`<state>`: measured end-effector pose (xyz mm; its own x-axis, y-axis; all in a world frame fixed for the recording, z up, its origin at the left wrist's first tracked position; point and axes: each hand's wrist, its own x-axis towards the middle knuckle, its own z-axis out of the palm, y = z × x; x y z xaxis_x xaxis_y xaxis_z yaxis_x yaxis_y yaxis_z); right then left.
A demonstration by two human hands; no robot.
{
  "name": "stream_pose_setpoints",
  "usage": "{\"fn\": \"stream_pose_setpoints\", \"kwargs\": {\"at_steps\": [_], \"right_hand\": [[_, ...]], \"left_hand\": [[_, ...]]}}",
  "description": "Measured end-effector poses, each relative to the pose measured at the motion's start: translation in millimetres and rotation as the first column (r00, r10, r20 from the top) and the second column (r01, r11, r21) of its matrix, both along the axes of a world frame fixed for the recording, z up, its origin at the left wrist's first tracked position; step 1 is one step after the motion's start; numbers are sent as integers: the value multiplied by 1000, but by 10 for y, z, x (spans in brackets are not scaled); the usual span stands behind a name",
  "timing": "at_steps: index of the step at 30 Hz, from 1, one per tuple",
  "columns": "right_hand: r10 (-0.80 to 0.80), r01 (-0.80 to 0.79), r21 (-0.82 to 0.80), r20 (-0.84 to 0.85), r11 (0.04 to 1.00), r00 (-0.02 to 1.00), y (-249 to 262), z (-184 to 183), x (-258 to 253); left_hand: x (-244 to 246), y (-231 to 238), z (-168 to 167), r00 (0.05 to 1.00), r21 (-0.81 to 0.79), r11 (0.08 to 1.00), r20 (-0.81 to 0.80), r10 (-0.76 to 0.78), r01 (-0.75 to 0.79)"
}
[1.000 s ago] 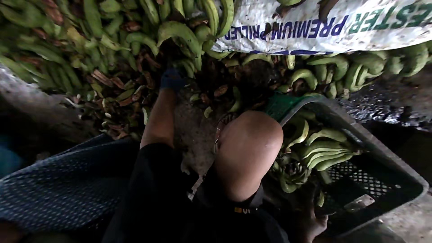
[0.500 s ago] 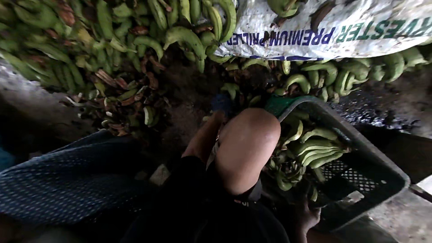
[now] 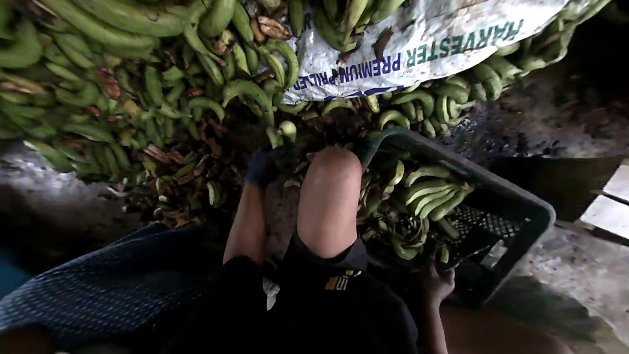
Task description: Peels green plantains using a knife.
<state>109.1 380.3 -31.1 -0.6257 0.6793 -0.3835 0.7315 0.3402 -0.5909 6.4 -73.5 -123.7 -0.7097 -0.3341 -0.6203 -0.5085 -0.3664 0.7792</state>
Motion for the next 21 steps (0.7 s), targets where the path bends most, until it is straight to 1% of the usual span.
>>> {"fn": "stream_pose_setpoints", "kwargs": {"at_steps": [1, 2, 3, 4, 5, 6, 7, 8, 9, 10, 11, 12, 13, 14, 15, 16, 17, 18, 19, 21], "right_hand": [[-9, 8, -30, -24, 1000, 1000, 17, 0, 27], [-41, 37, -64, -59, 997, 997, 82, -23, 81], [-89, 79, -102, -102, 992, 991, 173, -42, 150], [-139, 121, -141, -131, 983, 982, 222, -18, 187], [-177, 151, -171, -151, 974, 973, 235, 29, 185], [-191, 159, -190, -164, 969, 968, 244, 88, 185], [-186, 149, -206, -173, 967, 967, 268, 134, 215], [-174, 132, -217, -191, 967, 966, 303, 152, 256], [-157, 109, -223, -208, 969, 965, 340, 164, 280], [-139, 87, -228, -223, 970, 965, 380, 163, 299], [-121, 62, -237, -241, 969, 963, 418, 147, 311], [-102, 33, -252, -265, 967, 959, 459, 115, 302], [-89, 5, -274, -294, 962, 952, 488, 105, 263], [-83, -19, -298, -327, 954, 941, 507, 101, 208], [-87, -34, -313, -364, 949, 927, 522, 85, 144], [-91, -48, -329, -394, 943, 914, 546, 62, 78], [-80, -78, -351, -414, 933, 907, 590, 31, 9], [-52, -115, -371, -411, 921, 910, 649, -8, -74], [5, -168, -388, -388, 906, 922, 730, -75, -176], [124, -243, -432, -286, 869, 950, 876, -276, -401]], "left_hand": [[68, 44, 319, 999, -122, 991, -11, 48, -49], [135, 127, 603, 997, -221, 973, -54, 61, -72], [187, 225, 861, 992, -285, 955, -119, 44, -77], [216, 311, 1078, 973, -292, 952, -229, 26, -94], [206, 351, 1243, 917, -203, 974, -400, 11, -100], [182, 386, 1382, 842, -106, 993, -540, -6, -61], [179, 454, 1515, 793, -71, 997, -608, -33, -13], [189, 550, 1635, 765, -80, 996, -639, -81, 38], [194, 711, 1758, 770, -153, 985, -618, -155, 76], [183, 985, 1928, 791, -260, 960, -562, -239, 106], [153, 1307, 2120, 815, -396, 900, -452, -363, 181], [96, 1615, 2246, 817, -507, 823, -342, -465, 256], [34, 1904, 2303, 782, -631, 692, -209, -587, 351], [-31, 2173, 2314, 718, -722, 524, -55, -694, 452], [-111, 2426, 2267, 652, -753, 376, 92, -753, 541], [-185, 2664, 2168, 590, -747, 258, 215, -778, 612], [-258, 2887, 2024, 537, -726, 177, 300, -788, 665], [-317, 3101, 1881, 499, -710, 112, 366, -786, 696], [-366, 3300, 1741, 484, -706, 71, 405, -776, 705], [-465, 3592, 1384, 496, -723, 46, 424, -758, 689]]}}
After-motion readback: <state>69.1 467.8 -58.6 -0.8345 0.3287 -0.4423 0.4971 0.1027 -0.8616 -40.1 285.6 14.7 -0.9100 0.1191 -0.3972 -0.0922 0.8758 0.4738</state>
